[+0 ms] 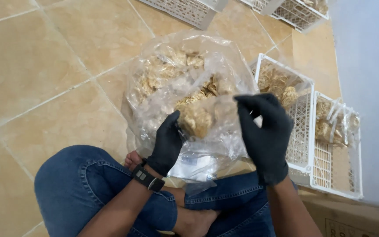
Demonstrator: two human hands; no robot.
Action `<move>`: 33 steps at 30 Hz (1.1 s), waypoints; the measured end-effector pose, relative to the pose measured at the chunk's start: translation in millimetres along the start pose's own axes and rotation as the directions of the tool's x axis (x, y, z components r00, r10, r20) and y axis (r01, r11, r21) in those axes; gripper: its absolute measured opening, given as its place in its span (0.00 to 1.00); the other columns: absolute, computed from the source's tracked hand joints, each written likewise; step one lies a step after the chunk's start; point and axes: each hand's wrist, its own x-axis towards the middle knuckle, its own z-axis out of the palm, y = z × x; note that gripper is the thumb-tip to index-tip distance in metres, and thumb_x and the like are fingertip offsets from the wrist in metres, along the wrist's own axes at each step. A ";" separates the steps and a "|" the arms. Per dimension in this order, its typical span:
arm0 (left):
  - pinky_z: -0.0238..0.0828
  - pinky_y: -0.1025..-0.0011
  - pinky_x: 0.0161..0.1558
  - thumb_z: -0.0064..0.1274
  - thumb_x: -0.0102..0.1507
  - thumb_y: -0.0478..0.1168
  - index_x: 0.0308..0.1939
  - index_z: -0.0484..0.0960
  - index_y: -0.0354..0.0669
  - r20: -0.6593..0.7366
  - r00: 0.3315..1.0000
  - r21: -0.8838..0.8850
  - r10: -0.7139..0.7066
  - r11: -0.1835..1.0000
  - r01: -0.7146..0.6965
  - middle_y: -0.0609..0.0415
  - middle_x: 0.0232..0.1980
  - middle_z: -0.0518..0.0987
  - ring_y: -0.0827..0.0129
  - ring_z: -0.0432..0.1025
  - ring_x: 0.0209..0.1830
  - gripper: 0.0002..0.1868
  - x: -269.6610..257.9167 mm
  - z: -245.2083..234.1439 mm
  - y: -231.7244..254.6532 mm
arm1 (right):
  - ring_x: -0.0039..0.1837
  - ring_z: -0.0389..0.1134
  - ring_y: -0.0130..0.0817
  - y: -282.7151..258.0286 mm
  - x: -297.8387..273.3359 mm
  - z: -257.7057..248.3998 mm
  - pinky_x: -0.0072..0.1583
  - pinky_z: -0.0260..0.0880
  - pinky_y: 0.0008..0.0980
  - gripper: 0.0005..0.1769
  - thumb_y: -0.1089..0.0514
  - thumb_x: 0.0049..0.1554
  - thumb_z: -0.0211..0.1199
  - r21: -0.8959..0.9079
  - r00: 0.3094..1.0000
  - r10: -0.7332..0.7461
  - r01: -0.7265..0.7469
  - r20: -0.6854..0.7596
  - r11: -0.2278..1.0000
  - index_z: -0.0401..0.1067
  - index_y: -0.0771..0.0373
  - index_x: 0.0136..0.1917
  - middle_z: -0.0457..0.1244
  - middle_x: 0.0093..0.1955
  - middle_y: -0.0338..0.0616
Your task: The person sits on the floor and packs round, flat, light-brown snacks from a large plastic bag into smaller clear plastic bags. They place the filled bags into white plastic crates nearby.
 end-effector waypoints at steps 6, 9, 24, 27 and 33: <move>0.66 0.80 0.25 0.51 0.52 0.30 0.37 0.76 0.44 0.143 0.990 0.061 0.011 0.998 -0.020 0.51 0.34 0.77 0.66 0.73 0.27 0.10 -9.4 19.6 -2.7 | 0.40 0.62 0.26 18.0 8.8 -12.4 0.44 0.62 0.27 0.05 0.70 0.50 0.61 0.125 0.994 0.101 -0.106 0.045 0.986 0.71 0.64 0.41 0.59 0.33 0.46; 0.71 0.73 0.31 0.51 0.51 0.28 0.38 0.76 0.40 0.124 0.990 0.076 0.071 0.994 -0.080 0.44 0.37 0.77 0.58 0.73 0.31 0.11 -21.4 33.9 4.7 | 0.41 0.68 0.36 -11.4 13.4 -19.0 0.46 0.67 0.26 0.07 0.70 0.46 0.61 0.262 0.974 0.158 -0.196 0.161 0.945 0.72 0.64 0.40 0.63 0.33 0.48; 0.74 0.64 0.38 0.48 0.54 0.27 0.35 0.77 0.37 0.137 0.965 -0.073 0.223 0.974 -0.214 0.41 0.38 0.78 0.51 0.74 0.36 0.07 2.2 19.6 41.0 | 0.51 0.64 0.49 181.9 -27.7 109.6 0.52 0.63 0.43 0.21 0.51 0.47 0.62 -0.125 0.798 0.510 -0.498 0.322 0.858 0.69 0.62 0.51 0.64 0.47 0.50; 0.75 0.64 0.38 0.48 0.55 0.28 0.36 0.77 0.37 0.153 0.960 -0.044 0.236 0.972 -0.232 0.40 0.40 0.77 0.50 0.73 0.38 0.07 6.0 19.4 43.4 | 0.51 0.64 0.49 192.5 -30.4 110.5 0.54 0.62 0.42 0.20 0.51 0.48 0.61 0.000 0.794 0.502 -0.535 0.344 0.845 0.68 0.62 0.51 0.64 0.48 0.49; 0.75 0.67 0.37 0.48 0.57 0.36 0.38 0.78 0.42 0.130 0.979 -0.093 0.154 0.985 -0.143 0.46 0.40 0.78 0.57 0.74 0.36 0.07 -7.9 29.3 49.3 | 0.53 0.63 0.48 207.7 -29.4 107.5 0.58 0.59 0.40 0.18 0.52 0.51 0.55 0.349 0.787 0.487 -0.609 0.378 0.713 0.67 0.63 0.52 0.63 0.49 0.48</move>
